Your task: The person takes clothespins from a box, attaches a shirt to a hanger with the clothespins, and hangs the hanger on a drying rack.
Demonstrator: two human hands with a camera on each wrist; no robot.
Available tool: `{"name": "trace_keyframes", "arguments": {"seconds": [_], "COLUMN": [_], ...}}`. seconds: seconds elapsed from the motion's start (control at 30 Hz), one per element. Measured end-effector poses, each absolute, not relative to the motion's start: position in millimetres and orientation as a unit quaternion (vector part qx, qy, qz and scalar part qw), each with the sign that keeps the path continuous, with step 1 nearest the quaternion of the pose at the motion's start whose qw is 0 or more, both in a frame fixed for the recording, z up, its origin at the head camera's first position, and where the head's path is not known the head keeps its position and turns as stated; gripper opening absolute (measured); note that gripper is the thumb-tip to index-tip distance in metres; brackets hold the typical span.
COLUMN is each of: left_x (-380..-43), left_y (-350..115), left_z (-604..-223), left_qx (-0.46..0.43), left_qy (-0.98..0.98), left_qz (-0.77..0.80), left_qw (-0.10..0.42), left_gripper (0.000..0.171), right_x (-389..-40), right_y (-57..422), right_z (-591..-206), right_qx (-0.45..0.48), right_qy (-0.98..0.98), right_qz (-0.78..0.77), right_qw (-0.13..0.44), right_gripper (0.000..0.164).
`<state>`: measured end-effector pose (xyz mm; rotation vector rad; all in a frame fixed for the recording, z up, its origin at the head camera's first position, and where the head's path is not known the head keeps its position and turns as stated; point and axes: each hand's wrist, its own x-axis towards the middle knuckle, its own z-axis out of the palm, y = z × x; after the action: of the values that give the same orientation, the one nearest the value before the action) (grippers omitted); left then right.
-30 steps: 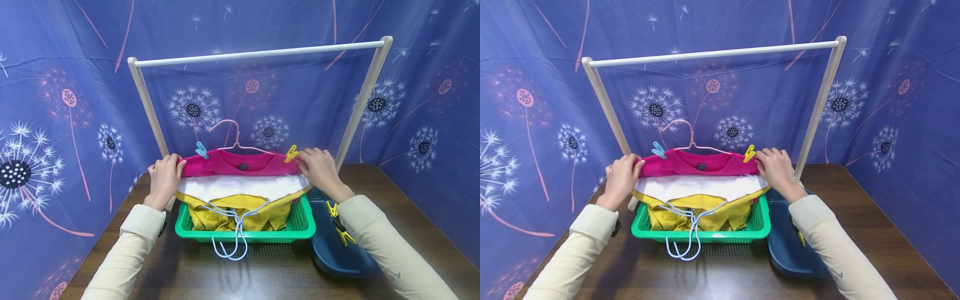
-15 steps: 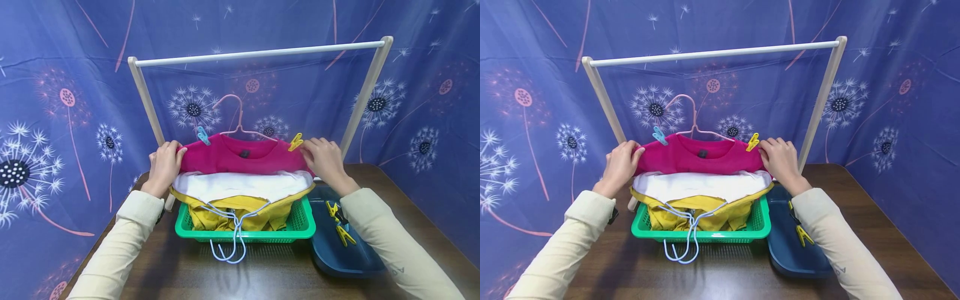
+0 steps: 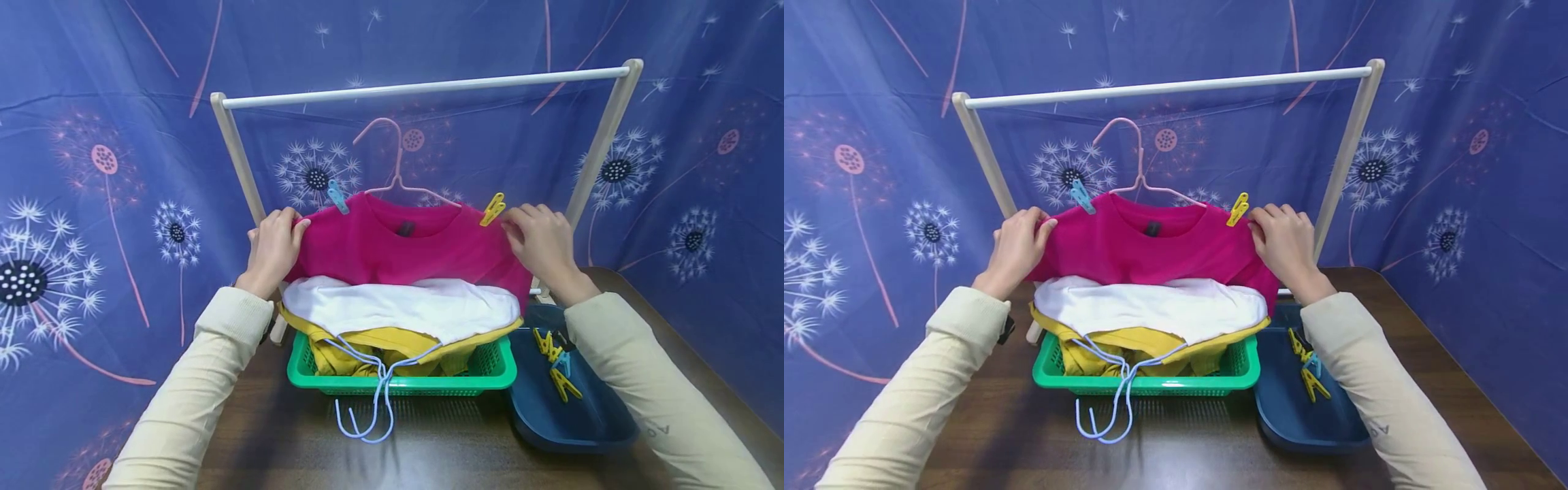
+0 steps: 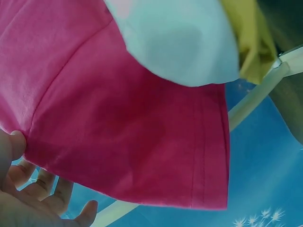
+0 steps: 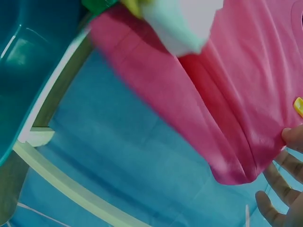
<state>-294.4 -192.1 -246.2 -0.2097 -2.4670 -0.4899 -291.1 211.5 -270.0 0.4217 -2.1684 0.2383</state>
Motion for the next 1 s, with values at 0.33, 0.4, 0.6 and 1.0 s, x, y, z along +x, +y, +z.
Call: {"name": "trace_keyframes", "arguments": {"seconds": [0.33,0.4,0.6,1.0], "left_x": [-303,-305,-309,-314], "left_y": [-178,-175,-161,-135], "left_z": [-222,-218,-206,-189], "left_qx": [-0.08,-0.08,-0.084,-0.098], "left_qy": [-0.93,-0.929,-0.923,-0.911], "left_qz": [-0.187,-0.187,-0.2,-0.19], "left_qw": [0.308,0.309,0.319,0.353], "left_gripper": [0.028,0.028,0.029,0.029], "right_x": [-289,-287,-282,-271], "right_y": [219,222,232,255], "right_z": [-250,-245,-233,-219], "right_qx": [0.129,0.124,0.103,0.078], "right_qy": [-0.878,-0.876,-0.873,-0.861], "right_qz": [0.112,0.115,0.12,0.145], "right_qw": [0.447,0.451,0.462,0.48], "right_gripper": [0.017,0.018,0.019,0.02]}}
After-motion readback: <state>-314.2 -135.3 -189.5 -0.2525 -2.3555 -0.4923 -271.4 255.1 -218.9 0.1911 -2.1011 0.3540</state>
